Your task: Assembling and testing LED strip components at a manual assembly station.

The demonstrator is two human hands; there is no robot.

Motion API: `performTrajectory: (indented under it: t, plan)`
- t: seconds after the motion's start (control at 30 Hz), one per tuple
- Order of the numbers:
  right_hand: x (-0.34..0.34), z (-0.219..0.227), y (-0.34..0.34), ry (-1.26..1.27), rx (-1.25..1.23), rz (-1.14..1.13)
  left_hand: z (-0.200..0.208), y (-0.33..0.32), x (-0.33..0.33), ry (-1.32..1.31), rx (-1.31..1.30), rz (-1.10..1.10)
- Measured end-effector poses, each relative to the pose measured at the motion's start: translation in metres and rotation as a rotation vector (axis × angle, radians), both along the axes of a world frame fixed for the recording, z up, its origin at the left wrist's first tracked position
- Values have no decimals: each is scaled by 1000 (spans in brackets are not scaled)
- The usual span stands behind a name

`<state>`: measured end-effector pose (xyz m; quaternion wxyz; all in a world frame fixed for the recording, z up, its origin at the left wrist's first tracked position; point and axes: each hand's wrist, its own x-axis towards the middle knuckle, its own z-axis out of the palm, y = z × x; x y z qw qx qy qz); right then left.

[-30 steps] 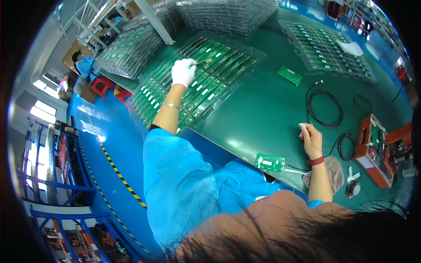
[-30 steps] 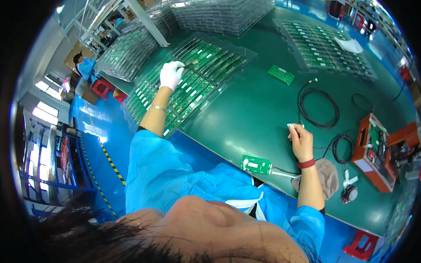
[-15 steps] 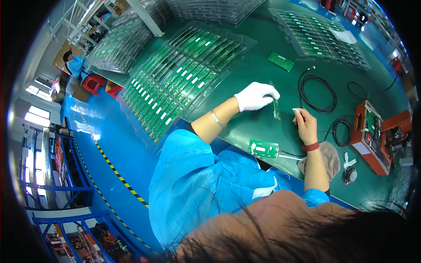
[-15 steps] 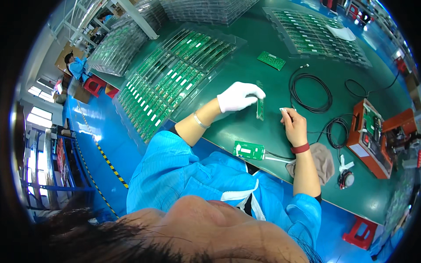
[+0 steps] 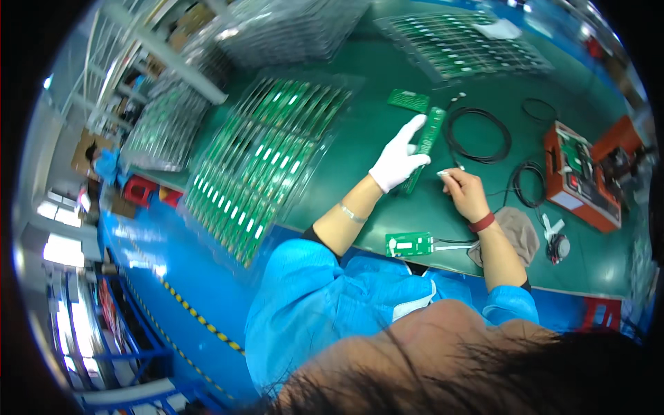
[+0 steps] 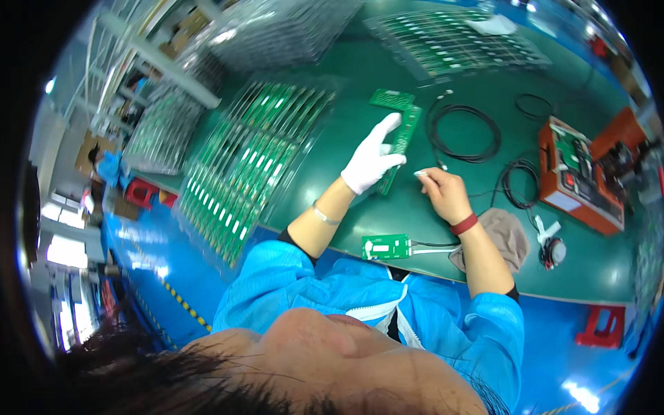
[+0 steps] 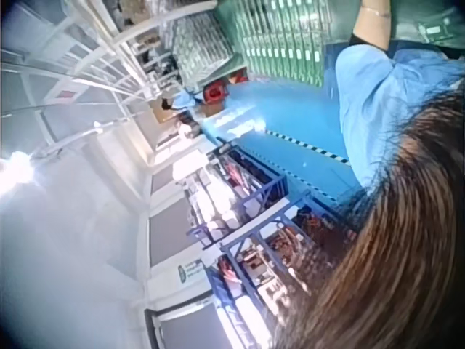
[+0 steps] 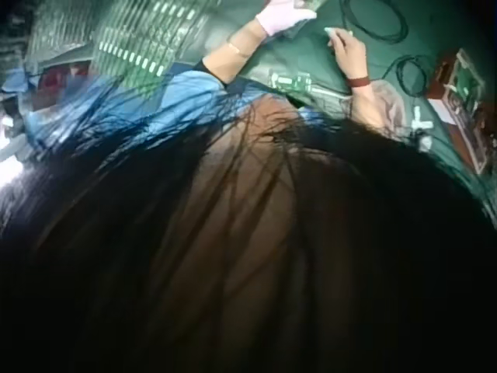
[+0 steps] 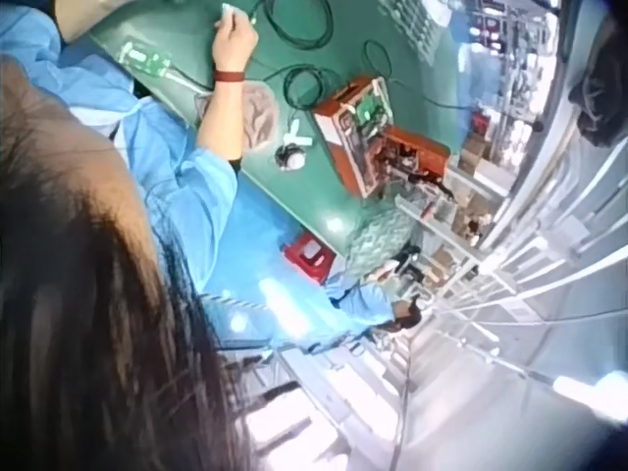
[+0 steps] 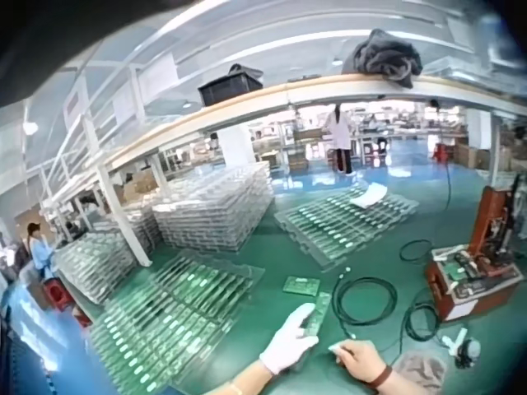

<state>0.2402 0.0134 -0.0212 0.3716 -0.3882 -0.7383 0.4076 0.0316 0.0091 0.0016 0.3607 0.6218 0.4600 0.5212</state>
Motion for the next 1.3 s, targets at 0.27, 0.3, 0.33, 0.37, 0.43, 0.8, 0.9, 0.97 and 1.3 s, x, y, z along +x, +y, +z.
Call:
performTrajectory:
  t: [0.27,0.3,0.33,0.37,0.43,0.8,0.9,0.97,1.3]
  plan:
    - [13,10,25,-36,69,13,-22,45,11,-697,-518,-146]
    - [14,7,30,-39,76,29,-27,49,11,-718,-571,-106]
    - [15,3,34,-50,79,27,-30,52,8,-799,-569,-155]
    - [17,0,40,-61,80,25,-32,57,7,-880,-567,-201]
    - [15,-4,48,-59,77,27,-45,70,8,-970,-553,-223]
    - [-5,-14,51,-54,143,105,-38,74,35,-820,-278,-126]
    - [-8,-18,54,-95,99,141,-40,74,37,-755,-256,-138]
    - [-8,-20,56,-135,56,175,-41,74,37,-690,-233,-151]
    - [-5,-14,57,-150,113,178,-30,70,43,-504,-160,-160]
